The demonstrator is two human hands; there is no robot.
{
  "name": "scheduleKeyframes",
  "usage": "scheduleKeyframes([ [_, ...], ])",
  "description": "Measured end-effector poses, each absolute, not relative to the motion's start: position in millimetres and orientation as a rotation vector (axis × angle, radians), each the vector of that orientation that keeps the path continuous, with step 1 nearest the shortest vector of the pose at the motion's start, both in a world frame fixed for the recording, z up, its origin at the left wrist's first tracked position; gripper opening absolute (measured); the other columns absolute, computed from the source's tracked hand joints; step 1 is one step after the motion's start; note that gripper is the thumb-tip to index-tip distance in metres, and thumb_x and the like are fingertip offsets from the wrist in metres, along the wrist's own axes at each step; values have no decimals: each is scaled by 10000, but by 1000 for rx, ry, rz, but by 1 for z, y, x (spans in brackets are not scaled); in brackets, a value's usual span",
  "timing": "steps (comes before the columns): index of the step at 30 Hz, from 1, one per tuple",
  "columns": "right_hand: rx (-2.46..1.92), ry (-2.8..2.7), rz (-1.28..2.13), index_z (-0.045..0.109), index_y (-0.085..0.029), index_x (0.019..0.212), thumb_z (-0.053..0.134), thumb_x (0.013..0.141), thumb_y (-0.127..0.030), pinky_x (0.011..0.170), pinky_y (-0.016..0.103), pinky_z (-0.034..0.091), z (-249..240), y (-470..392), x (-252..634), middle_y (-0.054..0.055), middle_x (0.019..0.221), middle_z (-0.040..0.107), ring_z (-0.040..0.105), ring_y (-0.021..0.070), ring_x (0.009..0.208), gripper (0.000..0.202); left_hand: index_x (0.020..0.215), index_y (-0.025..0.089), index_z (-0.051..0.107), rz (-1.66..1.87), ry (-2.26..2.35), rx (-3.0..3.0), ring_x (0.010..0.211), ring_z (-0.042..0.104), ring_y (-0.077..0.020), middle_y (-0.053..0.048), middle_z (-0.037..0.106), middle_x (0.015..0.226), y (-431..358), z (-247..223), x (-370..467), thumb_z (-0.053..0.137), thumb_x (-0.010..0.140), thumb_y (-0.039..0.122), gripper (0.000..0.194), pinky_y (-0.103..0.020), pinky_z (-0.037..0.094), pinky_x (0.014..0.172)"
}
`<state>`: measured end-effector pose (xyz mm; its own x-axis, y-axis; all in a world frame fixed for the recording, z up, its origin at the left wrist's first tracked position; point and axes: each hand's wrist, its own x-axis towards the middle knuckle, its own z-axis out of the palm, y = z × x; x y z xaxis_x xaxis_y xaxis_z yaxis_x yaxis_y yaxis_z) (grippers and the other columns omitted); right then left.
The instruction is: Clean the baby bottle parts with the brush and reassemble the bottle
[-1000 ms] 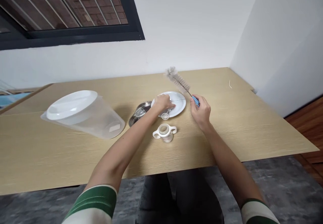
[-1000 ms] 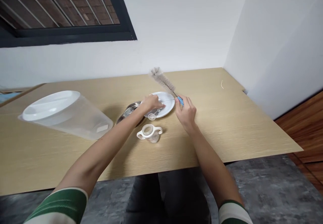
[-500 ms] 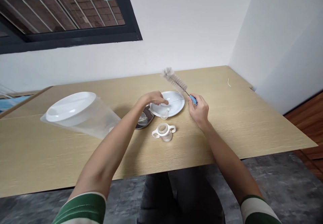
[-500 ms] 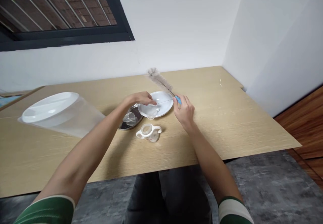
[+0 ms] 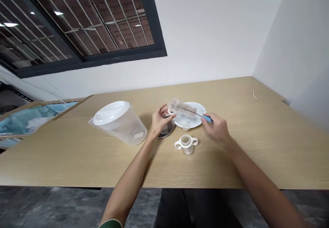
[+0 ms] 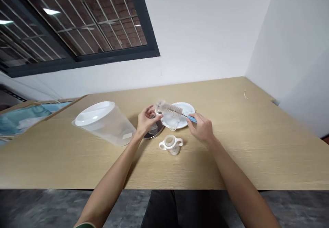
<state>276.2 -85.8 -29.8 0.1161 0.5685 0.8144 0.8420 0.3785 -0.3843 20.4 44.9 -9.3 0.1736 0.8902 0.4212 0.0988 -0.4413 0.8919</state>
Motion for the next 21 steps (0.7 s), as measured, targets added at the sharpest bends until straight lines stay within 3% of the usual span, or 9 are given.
scheduleKeyframes([
  [6,-1443,-1576,-465,703,-191,1016,579,991,-353,655,299,536,-33,-85,289,71,984,798,762,210,828,205,1191,171,566,1547,877,1572,982,744,-229,-106,750,1039,37,-14,18,957,532,347,786,-387,601,908],
  [14,-1294,-1655,-287,687,-197,1010,606,977,-378,692,308,575,-29,-90,274,88,976,792,747,194,808,202,1191,167,538,1549,855,1450,900,733,-190,-111,763,1062,25,-13,16,965,509,283,813,-379,592,912],
  [21,-1445,-1510,-295,693,-201,992,594,967,-462,704,363,579,-28,-88,288,107,1007,790,736,226,815,280,1206,184,525,1468,857,1487,992,731,-216,-117,759,1102,15,-7,18,952,544,306,797,-413,566,993],
])
